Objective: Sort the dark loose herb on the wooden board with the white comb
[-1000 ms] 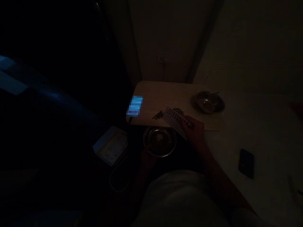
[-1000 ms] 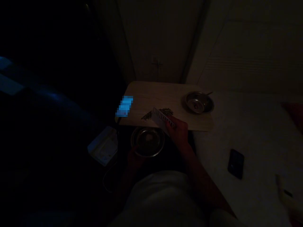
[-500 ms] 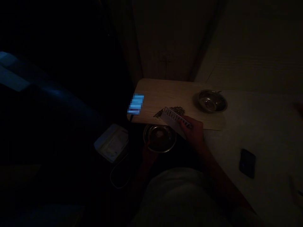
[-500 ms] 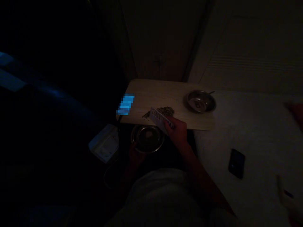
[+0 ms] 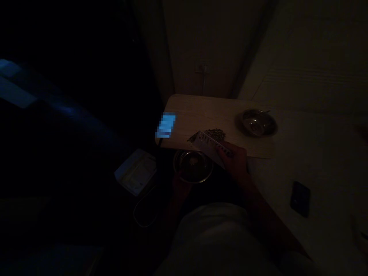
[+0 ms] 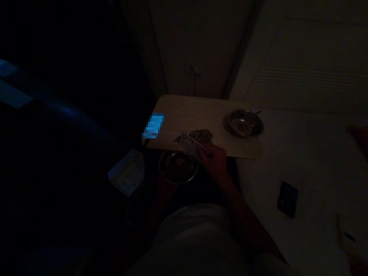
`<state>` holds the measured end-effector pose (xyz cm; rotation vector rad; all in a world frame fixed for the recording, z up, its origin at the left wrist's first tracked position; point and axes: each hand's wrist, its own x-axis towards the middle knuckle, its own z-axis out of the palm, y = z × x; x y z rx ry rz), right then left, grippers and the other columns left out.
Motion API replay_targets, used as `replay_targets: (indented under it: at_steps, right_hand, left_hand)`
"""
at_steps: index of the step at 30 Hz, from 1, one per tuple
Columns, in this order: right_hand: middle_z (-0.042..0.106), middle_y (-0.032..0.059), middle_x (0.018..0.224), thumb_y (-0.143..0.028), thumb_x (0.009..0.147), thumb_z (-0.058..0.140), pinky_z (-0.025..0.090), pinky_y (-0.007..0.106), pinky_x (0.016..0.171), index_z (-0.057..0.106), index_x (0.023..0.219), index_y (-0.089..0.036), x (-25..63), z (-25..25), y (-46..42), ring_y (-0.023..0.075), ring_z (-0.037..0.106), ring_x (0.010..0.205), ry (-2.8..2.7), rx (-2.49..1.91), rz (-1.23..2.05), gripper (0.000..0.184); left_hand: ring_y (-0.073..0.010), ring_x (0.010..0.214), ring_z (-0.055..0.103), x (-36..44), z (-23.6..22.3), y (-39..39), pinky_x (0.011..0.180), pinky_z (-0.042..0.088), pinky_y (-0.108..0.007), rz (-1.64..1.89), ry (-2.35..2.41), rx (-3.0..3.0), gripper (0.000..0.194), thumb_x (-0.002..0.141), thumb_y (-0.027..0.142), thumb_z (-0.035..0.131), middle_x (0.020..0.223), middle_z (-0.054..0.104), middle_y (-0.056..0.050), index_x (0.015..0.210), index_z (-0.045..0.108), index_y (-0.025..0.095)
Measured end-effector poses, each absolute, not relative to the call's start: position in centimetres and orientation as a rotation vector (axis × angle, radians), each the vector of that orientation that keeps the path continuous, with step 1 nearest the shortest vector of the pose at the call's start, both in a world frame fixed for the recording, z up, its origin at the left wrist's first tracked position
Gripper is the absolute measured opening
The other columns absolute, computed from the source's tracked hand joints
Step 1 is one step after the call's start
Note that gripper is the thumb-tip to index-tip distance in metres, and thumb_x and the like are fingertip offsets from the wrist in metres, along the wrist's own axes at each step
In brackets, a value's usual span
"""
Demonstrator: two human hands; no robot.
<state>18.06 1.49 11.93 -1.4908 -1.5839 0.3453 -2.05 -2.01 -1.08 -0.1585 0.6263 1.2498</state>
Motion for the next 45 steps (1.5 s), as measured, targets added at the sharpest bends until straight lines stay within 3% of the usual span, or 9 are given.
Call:
replay_targets:
  at_steps: [13, 37, 45]
  right_hand:
    - [0.076, 0.0054, 0.103, -0.038, 0.087, 0.062, 0.056, 0.034, 0.08, 0.076, 0.102, -0.024, 17.3, 11.3, 2.1, 0.024, 0.073, 0.09, -1.612, -1.448, 0.387, 0.025]
    - [0.076, 0.0032, 0.104, -0.036, 0.089, 0.06, 0.055, 0.034, 0.083, 0.076, 0.103, -0.026, 17.1, 11.6, 1.8, 0.0229, 0.072, 0.093, -1.702, -1.401, 0.418, 0.024]
    - [0.075, 0.0019, 0.107, -0.038, 0.089, 0.059, 0.056, 0.038, 0.087, 0.075, 0.104, -0.029, 16.9, 11.8, 1.7, 0.024, 0.071, 0.098, -1.725, -1.419, 0.447, 0.024]
  left_hand:
    - [-0.0306, 0.127, 0.054, -1.9, -0.5, -2.1, 0.111, 0.036, -0.049, 1.273, 0.656, -0.157, 0.044, 0.083, 0.029, 0.054, 0.117, 0.071, -0.012, 0.123, 0.063, 0.013]
    - [-0.0294, 0.13, 0.052, -1.8, -0.8, -2.0, 0.113, 0.032, -0.048, 1.233, 0.674, -0.148, 0.053, 0.084, 0.032, 0.05, 0.123, 0.068, -0.012, 0.134, 0.054, 0.014]
    - [-0.0298, 0.128, 0.053, -1.8, -0.2, -1.9, 0.112, 0.035, -0.048, 1.246, 0.699, -0.214, 0.046, 0.084, 0.03, 0.051, 0.115, 0.072, -0.012, 0.126, 0.061, 0.014]
